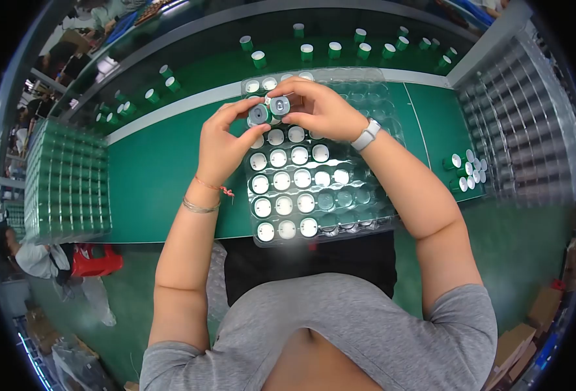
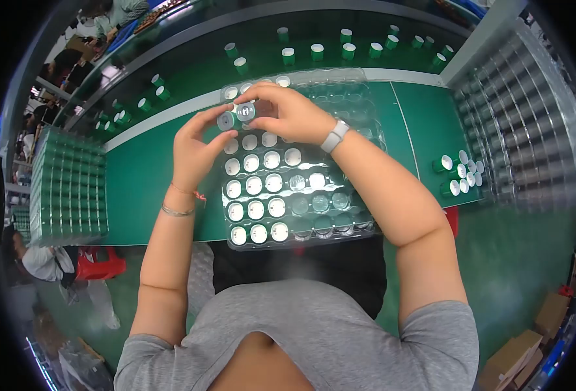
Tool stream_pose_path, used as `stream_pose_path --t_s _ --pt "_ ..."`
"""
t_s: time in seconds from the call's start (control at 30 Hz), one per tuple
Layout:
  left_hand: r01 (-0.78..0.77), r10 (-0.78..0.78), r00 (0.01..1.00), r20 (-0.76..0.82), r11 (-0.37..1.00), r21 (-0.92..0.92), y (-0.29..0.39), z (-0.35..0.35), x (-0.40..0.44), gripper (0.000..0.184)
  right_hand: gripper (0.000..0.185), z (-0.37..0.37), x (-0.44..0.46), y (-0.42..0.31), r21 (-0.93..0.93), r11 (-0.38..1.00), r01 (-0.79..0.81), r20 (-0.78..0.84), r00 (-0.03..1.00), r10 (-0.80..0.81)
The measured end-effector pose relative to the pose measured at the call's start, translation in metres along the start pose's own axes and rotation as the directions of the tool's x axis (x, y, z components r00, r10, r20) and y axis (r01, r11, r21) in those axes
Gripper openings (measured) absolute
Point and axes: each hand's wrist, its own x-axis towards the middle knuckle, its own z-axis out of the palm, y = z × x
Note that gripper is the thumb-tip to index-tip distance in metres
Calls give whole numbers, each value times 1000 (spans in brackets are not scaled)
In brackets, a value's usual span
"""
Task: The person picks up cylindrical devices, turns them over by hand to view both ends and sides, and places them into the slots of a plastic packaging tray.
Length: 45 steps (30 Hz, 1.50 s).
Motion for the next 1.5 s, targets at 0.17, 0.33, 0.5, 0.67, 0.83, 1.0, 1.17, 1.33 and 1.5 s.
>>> stream_pose_path --t_s 0.17,0.33,0.5,0.67,0.83,1.0,1.17,1.33,1.5 --pt "261 -270 963 19 906 -333 21 10 -22 49 46 -13 2 -32 202 973 -110 -112 985 134" --pt "407 -361 913 192 768 -494 51 21 -29 58 39 -36 -18 -82 -256 962 -94 -142 988 59" --pt "456 -305 874 378 784 -421 62 39 -27 53 31 -17 -76 -112 -404 909 -106 -77 994 81" --pt "422 -240 887 396 769 -480 60 57 -33 40 31 15 -121 -89 -459 884 -87 -61 996 67" --pt "169 36 897 441 894 -415 45 66 -41 44 32 40 -133 -73 -451 888 -91 -94 994 54" --pt "182 36 891 453 885 -428 39 66 -47 48 38 51 -134 -66 -502 857 -114 -151 988 42" --pt "-2 170 866 471 942 -336 37 65 -46 53 38 52 -137 -72 -481 860 -173 -156 982 111" --pt "60 92 831 549 966 -253 44 59 -39 51 33 42 -138 -78 -492 844 -213 -242 965 102" --pt "-106 104 786 609 994 -33 46 56 -36 45 26 23 -137 -73 -549 800 -243 -308 948 77"
